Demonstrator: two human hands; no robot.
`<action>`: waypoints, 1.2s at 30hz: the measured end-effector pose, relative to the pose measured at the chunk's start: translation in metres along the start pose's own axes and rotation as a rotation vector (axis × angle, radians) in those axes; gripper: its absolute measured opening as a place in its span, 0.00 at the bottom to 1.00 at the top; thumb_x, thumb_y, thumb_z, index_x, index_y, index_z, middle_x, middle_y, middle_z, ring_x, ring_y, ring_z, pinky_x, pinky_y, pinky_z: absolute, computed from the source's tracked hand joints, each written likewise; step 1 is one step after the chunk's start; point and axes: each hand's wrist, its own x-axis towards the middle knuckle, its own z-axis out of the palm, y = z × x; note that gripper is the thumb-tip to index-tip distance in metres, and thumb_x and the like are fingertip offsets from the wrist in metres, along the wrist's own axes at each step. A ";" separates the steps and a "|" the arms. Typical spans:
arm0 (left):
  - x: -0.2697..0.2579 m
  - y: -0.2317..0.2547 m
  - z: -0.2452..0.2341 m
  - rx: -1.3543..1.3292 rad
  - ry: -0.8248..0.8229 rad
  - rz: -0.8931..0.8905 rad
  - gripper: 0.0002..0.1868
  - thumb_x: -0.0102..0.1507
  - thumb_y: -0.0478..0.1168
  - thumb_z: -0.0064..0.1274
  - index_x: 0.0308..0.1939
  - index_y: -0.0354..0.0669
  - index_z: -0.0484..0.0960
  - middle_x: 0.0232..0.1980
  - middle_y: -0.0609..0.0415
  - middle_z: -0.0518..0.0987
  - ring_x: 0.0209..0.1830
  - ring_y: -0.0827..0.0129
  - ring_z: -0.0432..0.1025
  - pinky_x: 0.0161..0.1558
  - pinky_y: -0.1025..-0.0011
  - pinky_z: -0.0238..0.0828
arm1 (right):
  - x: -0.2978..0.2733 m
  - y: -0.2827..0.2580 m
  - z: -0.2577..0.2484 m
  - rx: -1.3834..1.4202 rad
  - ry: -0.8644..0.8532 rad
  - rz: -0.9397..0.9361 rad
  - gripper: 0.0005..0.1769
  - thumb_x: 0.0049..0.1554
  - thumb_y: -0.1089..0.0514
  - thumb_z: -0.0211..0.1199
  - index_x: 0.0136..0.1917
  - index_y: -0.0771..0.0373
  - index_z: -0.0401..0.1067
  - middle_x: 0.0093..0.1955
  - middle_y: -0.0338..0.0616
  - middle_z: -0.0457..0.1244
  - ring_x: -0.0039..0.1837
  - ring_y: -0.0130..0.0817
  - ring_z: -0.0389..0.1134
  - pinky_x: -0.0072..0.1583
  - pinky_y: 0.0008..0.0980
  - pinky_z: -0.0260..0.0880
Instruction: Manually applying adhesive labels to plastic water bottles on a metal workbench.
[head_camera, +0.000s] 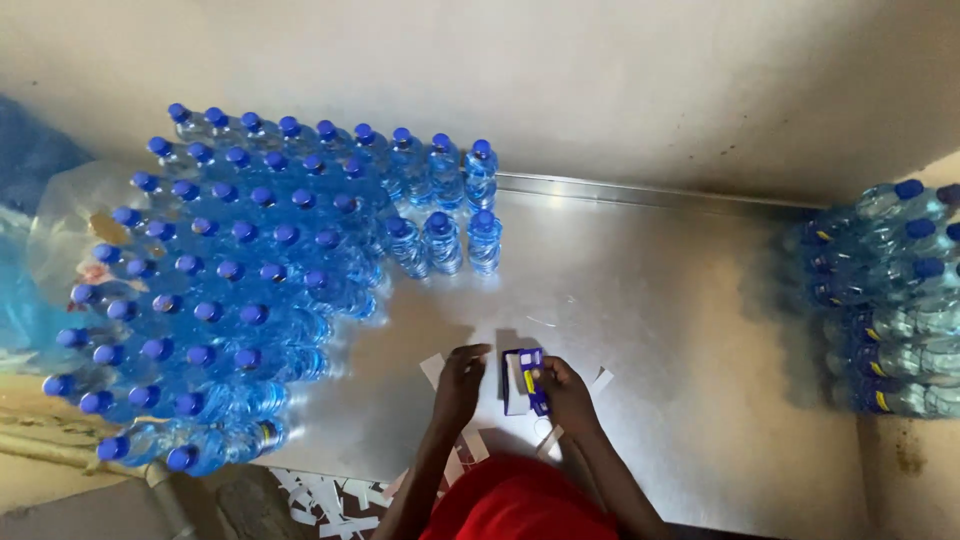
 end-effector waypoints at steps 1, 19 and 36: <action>0.002 0.013 0.004 -0.005 0.008 0.003 0.15 0.76 0.39 0.51 0.64 0.47 0.89 0.63 0.41 0.83 0.67 0.47 0.78 0.67 0.51 0.76 | -0.011 -0.013 0.006 -0.007 -0.006 -0.004 0.12 0.67 0.61 0.64 0.62 0.62 0.80 0.40 0.45 0.66 0.41 0.37 0.72 0.45 0.32 0.75; -0.055 0.156 -0.010 -0.376 -0.024 -0.040 0.12 0.64 0.42 0.67 0.48 0.44 0.86 0.41 0.56 0.87 0.40 0.71 0.78 0.42 0.70 0.72 | -0.100 -0.127 0.044 -0.173 0.019 -0.349 0.08 0.63 0.53 0.69 0.48 0.59 0.81 0.48 0.37 0.74 0.54 0.31 0.74 0.62 0.34 0.75; -0.096 0.184 -0.004 -0.290 -0.094 0.138 0.15 0.63 0.45 0.68 0.50 0.43 0.89 0.46 0.56 0.87 0.43 0.69 0.80 0.42 0.69 0.80 | -0.121 -0.135 0.052 -0.230 0.008 -0.607 0.11 0.67 0.56 0.62 0.41 0.54 0.71 0.40 0.31 0.62 0.42 0.25 0.63 0.44 0.30 0.64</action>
